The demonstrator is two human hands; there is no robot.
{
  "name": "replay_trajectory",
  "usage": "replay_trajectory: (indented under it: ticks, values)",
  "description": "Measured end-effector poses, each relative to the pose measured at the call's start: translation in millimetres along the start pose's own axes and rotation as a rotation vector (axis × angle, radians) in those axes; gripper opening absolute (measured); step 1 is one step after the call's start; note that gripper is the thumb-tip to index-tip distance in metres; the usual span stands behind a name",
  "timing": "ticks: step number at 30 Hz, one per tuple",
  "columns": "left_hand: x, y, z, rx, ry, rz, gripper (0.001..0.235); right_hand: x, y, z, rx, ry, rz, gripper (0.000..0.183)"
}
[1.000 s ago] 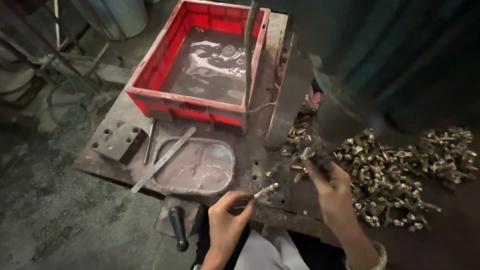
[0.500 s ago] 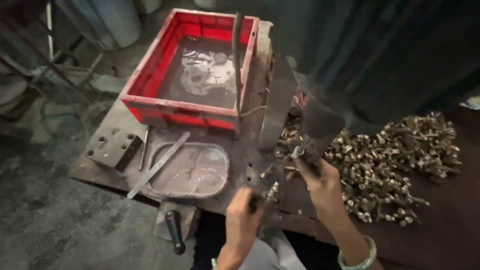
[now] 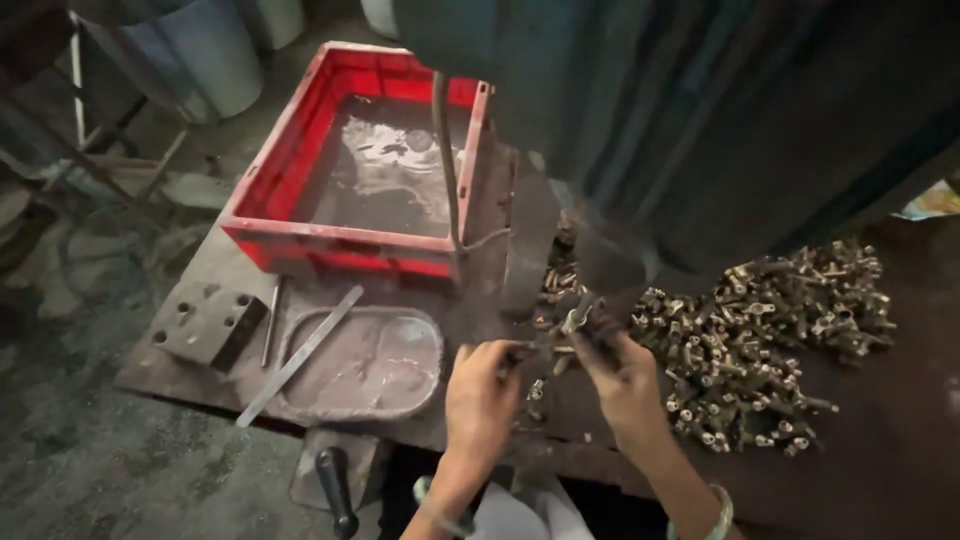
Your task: The person sits at a workbench and presses brass faucet handle components one at a time under a bench-mounted arbor press, pulling the press lever by hand. After each press, the person sets the finished part onto a growing pile of brass parts on the bench and picks up the next unfinished part.
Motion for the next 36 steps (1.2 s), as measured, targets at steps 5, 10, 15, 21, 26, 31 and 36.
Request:
replay_trajectory:
  ticks: [5, 10, 15, 21, 26, 31, 36]
  values:
    - [-71.7, 30.8, -49.3, -0.021, -0.500, -0.684, 0.028, -0.9, 8.8, -4.1, -0.100, 0.026, 0.154, 0.021]
    - [-74.1, 35.2, -75.0, -0.007, -0.742, -0.958, 0.034, -12.4, 13.0, -3.3, -0.145, 0.037, 0.129, 0.020]
    - [-66.3, 27.9, -65.3, 0.018, -0.613, -0.971, 0.041, -8.7, 12.5, -4.3, -0.142, 0.055, 0.106, 0.018]
    - [60.8, -71.1, 3.9, 0.064, -0.316, -0.996, 0.045, 40.1, -23.4, -1.5, -0.075, 0.050, 0.029, 0.023]
    - [91.3, -76.3, -4.9, 0.302, 0.541, -0.226, 0.039, 103.4, -41.5, -2.0, -0.176, 0.080, -0.001, 0.028]
    - [31.5, -18.7, 5.2, 0.117, 0.495, -0.069, 0.052, 133.1, -47.6, -18.9, -0.171, 0.378, -0.141, 0.029]
    - [3.2, -4.4, -12.9, -0.088, 0.091, -0.193, 0.037, 31.8, -27.2, -44.1, -0.271, 0.129, -0.645, 0.021]
Point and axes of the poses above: each hand's wrist, its own z-axis towards the middle knuckle, its own y-axis out of the palm, x = y × z, the point moved 9 cm from there along z, towards the middle knuckle, and after that the axes turned 5 degrees about z, right-handed, at the moved point
